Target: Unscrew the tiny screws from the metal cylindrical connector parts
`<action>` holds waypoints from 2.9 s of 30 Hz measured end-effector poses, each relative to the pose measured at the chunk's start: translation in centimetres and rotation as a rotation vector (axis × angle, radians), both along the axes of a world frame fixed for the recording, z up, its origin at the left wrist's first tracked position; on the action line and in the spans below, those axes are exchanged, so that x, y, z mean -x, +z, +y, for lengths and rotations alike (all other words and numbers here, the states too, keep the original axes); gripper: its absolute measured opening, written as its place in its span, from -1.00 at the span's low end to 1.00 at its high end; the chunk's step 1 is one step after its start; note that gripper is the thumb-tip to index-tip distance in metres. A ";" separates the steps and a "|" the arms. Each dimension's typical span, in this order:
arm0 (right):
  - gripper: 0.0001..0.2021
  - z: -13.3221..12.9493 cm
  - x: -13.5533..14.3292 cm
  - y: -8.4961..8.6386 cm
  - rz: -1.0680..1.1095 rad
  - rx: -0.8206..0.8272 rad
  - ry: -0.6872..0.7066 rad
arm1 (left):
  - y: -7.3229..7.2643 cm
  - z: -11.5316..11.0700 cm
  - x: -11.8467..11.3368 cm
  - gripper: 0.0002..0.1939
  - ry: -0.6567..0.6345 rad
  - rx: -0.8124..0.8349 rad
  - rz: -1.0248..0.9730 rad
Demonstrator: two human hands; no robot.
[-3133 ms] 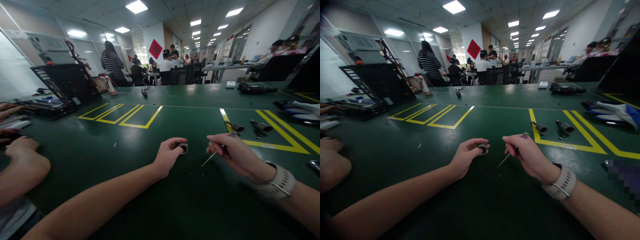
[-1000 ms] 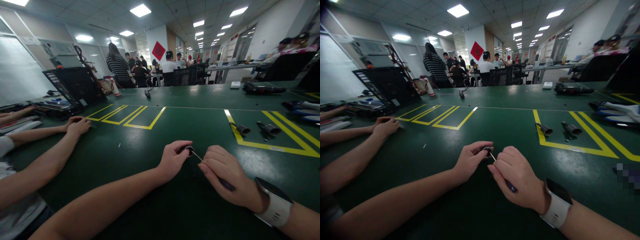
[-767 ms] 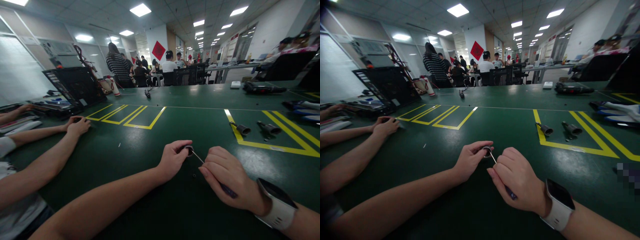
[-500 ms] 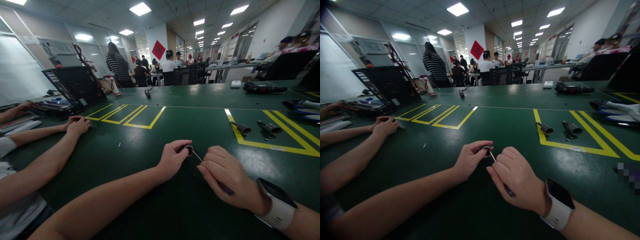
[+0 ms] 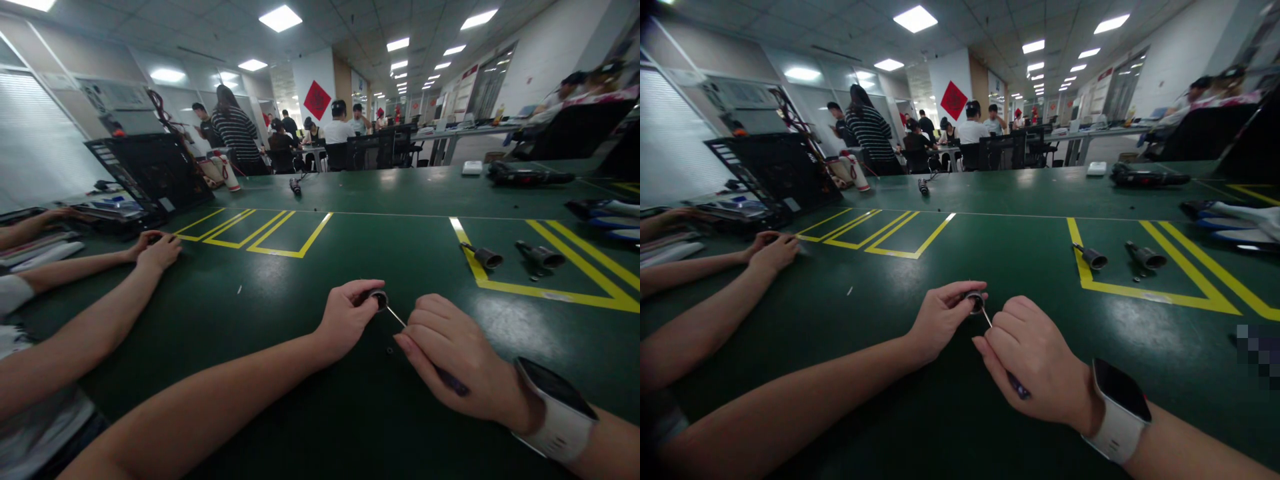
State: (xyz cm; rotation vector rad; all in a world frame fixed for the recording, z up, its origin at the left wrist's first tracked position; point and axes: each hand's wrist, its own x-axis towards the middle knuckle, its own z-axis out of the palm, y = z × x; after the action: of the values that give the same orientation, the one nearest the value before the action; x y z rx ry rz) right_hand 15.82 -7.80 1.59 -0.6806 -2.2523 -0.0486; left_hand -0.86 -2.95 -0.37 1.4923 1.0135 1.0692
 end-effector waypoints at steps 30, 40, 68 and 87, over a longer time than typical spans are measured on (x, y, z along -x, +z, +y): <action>-0.58 1.2 -0.5 0.6 0.678 0.893 -0.161 | -0.6 0.5 0.4 -0.60 0.055 -0.023 -0.019; -0.54 2.4 -0.7 0.2 0.845 1.310 -0.088 | 0.4 0.3 0.1 -0.65 0.098 0.086 -0.082; -0.70 0.1 -0.3 0.6 0.430 0.317 -0.090 | 0.6 0.0 -0.2 -0.73 0.104 0.110 -0.245; -0.78 -0.1 0.2 0.5 0.195 0.197 -0.043 | 0.6 -0.3 -0.1 -0.79 0.057 -0.019 -0.127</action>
State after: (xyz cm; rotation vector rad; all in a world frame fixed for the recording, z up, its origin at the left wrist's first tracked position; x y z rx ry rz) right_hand 15.64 -7.85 2.05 -0.8021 -2.0717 0.2125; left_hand -0.72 -3.27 0.20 1.3990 0.9638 1.2019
